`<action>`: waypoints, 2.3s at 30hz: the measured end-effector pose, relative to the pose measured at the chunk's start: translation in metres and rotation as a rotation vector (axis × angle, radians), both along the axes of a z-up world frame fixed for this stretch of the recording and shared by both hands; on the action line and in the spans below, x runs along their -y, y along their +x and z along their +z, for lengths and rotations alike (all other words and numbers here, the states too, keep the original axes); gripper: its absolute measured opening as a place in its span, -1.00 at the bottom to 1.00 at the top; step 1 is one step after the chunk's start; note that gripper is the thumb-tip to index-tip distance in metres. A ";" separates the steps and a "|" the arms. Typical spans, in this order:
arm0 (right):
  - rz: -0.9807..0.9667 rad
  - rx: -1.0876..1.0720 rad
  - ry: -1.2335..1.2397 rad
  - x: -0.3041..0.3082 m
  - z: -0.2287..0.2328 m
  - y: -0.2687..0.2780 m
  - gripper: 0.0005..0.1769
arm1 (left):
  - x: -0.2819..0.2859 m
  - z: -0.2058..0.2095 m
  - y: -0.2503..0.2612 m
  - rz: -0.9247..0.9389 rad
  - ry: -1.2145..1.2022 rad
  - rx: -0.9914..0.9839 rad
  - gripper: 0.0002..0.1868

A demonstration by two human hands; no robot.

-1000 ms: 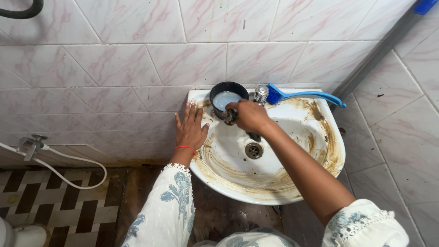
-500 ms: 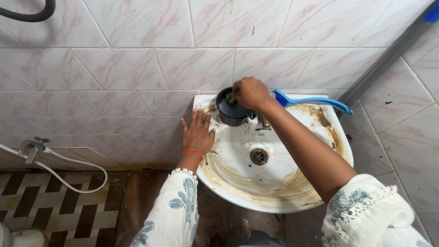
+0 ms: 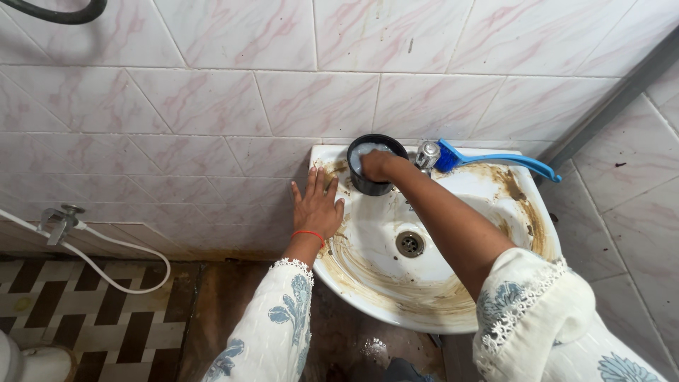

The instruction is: The person scrubs a dirty white bathroom sink using a cloth and a small pot of water. They repeatedly dip the cloth into the water and wipe the sink basin and rim, gradually removing brown stains.

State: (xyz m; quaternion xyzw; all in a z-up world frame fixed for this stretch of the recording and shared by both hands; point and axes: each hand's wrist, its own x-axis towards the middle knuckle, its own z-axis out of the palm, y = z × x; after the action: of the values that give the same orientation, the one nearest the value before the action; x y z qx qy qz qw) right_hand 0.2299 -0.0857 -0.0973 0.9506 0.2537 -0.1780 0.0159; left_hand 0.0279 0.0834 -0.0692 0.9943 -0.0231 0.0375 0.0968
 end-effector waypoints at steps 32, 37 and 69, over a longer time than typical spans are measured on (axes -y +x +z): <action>-0.031 0.408 0.517 0.013 0.159 -0.079 -0.63 | -0.003 0.007 0.000 0.020 -0.154 0.030 -0.22; -0.118 0.440 0.504 0.012 0.165 -0.087 -0.69 | -0.003 0.006 0.000 0.018 -0.153 0.043 -0.21; 0.093 0.421 0.842 -0.077 -0.001 -0.134 -0.48 | -0.019 -0.015 -0.005 0.002 -0.491 0.419 -0.19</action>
State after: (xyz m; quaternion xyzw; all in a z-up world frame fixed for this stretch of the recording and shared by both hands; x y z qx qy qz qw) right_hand 0.0955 -0.0089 -0.0986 0.8774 0.3373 0.1381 -0.3119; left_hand 0.0228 0.1022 -0.0838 0.9119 -0.0317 0.2459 0.3270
